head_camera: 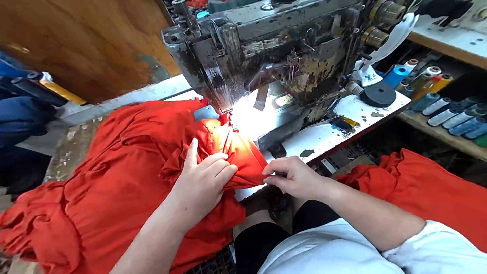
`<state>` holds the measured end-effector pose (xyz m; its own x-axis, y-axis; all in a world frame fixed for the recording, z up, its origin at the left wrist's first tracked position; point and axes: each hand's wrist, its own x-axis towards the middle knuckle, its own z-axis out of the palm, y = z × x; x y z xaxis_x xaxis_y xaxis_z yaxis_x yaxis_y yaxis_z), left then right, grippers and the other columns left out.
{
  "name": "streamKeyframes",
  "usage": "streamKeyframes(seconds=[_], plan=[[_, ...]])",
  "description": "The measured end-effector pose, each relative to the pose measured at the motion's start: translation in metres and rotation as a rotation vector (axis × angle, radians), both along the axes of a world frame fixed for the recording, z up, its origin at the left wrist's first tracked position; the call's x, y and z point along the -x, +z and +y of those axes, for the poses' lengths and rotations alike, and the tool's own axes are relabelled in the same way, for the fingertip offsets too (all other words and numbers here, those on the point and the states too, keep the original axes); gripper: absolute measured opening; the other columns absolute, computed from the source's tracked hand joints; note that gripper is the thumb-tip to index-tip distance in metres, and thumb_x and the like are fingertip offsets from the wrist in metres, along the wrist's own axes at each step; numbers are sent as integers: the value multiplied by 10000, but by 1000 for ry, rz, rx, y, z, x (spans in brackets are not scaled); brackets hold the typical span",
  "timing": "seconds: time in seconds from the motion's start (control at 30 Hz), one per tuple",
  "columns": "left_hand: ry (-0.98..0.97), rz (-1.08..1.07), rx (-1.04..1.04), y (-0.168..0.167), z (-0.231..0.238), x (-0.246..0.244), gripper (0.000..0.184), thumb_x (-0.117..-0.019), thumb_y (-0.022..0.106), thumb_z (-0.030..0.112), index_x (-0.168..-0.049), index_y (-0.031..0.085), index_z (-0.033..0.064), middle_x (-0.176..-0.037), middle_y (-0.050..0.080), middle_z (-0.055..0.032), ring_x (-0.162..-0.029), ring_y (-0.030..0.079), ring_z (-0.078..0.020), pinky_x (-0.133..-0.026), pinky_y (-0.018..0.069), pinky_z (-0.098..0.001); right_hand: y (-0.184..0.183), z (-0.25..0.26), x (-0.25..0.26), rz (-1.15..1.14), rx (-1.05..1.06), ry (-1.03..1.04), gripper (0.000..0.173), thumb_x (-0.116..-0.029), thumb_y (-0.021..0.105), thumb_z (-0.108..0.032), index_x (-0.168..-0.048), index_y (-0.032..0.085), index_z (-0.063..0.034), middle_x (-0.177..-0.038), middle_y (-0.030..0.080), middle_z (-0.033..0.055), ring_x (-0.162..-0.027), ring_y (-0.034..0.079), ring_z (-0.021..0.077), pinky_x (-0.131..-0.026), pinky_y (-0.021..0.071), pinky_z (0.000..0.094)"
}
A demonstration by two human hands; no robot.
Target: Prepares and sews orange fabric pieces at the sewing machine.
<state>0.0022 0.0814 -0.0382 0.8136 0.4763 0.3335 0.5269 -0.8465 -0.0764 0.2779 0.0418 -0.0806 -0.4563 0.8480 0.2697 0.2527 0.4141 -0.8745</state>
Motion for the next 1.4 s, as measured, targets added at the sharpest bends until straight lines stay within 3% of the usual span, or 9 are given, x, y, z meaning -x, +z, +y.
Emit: streamKeyframes(seconds=[0.37,0.47,0.67,0.77,0.87,0.97,1.2,1.3,1.4], plan=[[277,130,12,31,35,-15,348,-733,823,54,-1067,738,94,-1074,710,-96,-1142,655,-352,-1104,225,-808,12,62,31,-92,-52,-74,174,-968,705,-199,-929,735,-32,-743,673,47,-640,597,92,-631,512,297],[229,113,69,24,34,-21,524,-683,858,80,-1189,732,120,-1225,689,-111,-1256,598,-372,-1100,249,-805,11,51,30,-96,-65,-86,172,-985,677,-177,-969,751,-23,-849,719,68,-762,670,105,-736,571,308],[44,67,41,12,21,-16,267,-856,651,19,-1054,761,159,-1105,741,-20,-1168,678,-274,-1112,269,-785,-6,22,15,-52,-279,-131,191,-1012,597,-133,-980,750,-24,-931,733,74,-857,680,88,-803,552,234],[79,66,34,16,27,-16,239,-889,622,24,-1052,765,126,-1203,730,-57,-1256,634,-313,-1118,251,-788,-5,30,20,-53,-308,-163,181,-1002,607,-121,-963,756,-26,-897,732,63,-824,679,88,-769,558,242],[167,118,60,25,41,-11,367,-854,653,-64,-1154,761,117,-1276,709,-86,-1293,609,-334,-1140,202,-792,-1,51,29,-54,-281,-176,145,-983,642,-100,-969,764,-23,-869,729,74,-796,691,125,-752,583,305],[250,151,63,25,61,-3,375,-805,695,-100,-1066,774,159,-1119,729,-55,-1183,650,-319,-1129,205,-792,0,70,39,-19,-280,-193,127,-982,650,-96,-980,761,-34,-770,708,57,-652,641,117,-632,554,316],[427,101,163,29,36,-30,243,-854,700,108,-1090,750,83,-1180,701,-141,-1244,599,-387,-1138,170,-801,-8,65,36,2,-233,-190,244,-1017,574,-96,-1180,751,-51,-842,729,79,-659,665,130,-643,592,337],[290,-74,119,10,18,-60,203,-938,608,171,-998,728,18,-1022,718,-154,-1094,671,-351,-1082,430,-596,-1,45,-1,161,-302,-91,274,-1020,511,-56,-1182,731,-33,-1099,718,80,-717,655,70,-628,588,251],[427,-260,40,-8,28,-65,260,-988,527,189,-835,682,47,-800,650,-115,-806,670,-316,-729,533,-514,33,37,-80,290,-545,-273,214,-1032,542,-86,-1073,751,-107,-1269,701,55,-778,695,80,-629,602,241]])
